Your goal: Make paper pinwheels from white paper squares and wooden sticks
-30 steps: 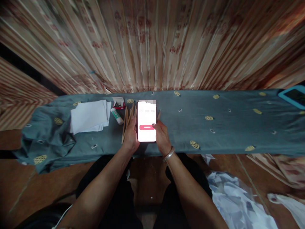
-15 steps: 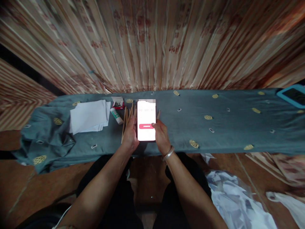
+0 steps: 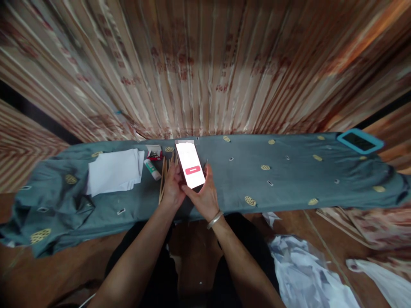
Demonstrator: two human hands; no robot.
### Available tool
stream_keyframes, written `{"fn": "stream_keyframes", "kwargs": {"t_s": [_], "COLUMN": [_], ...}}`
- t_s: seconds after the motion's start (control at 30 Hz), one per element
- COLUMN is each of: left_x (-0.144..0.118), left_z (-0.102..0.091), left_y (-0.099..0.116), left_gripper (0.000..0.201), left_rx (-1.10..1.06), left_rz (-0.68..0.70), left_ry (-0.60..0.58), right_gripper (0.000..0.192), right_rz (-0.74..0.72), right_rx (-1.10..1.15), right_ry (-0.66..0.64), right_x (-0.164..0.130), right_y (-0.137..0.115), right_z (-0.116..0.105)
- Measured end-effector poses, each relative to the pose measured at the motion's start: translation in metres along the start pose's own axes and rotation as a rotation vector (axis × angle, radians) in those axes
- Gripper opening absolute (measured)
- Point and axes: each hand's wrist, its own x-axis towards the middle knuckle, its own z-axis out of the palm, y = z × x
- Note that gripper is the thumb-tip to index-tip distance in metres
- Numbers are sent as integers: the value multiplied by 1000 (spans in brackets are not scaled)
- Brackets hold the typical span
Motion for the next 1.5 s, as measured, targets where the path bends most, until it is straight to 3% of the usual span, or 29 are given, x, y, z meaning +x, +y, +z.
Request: {"fn": "stream_keyframes", "kwargs": {"t_s": [0.3,0.37,0.47,0.53,0.6,0.67,0.77,0.93,1.1,1.27,1.5], "left_x": [7,7,6,5,4,3,2,1,-2,-7,-5], "left_z": [6,6,4,2,-1,-3,-6,-13,-12,-8,-13], "left_y": [-6,-5,-3,-2,0,1,2,2,5,9,11], "left_gripper": [33,35,40,42,43,44,45,47,56,58,63], "left_rx": [25,45,92,128,153,169,187,233,311,366,418], "left_rz": [-20,-19,-41,-67,-78,-83,-87,-81,-90,-90,-97], "left_ry": [-26,-51,-102,-115,-103,-94,-111,-133,-112,-90,-67], "right_gripper": [100,101,91,75,63,59,59,72,83,88,92], "right_rz": [139,194,316,420,473,462,465,518,605,669,703], "right_rx": [20,176,589,797,839,755,443,112,-247,-478,-675], "right_ry": [46,31,-18,-47,-55,22,205,432,583,601,554], "right_x": [9,13,19,22,23,26,33,58,92,116,137], "right_y": [-8,-10,-11,-8,1,16,48,101,133,153,175], "right_z": [8,5,-8,-25,-48,-76,-123,-205,-274,-315,-338]}}
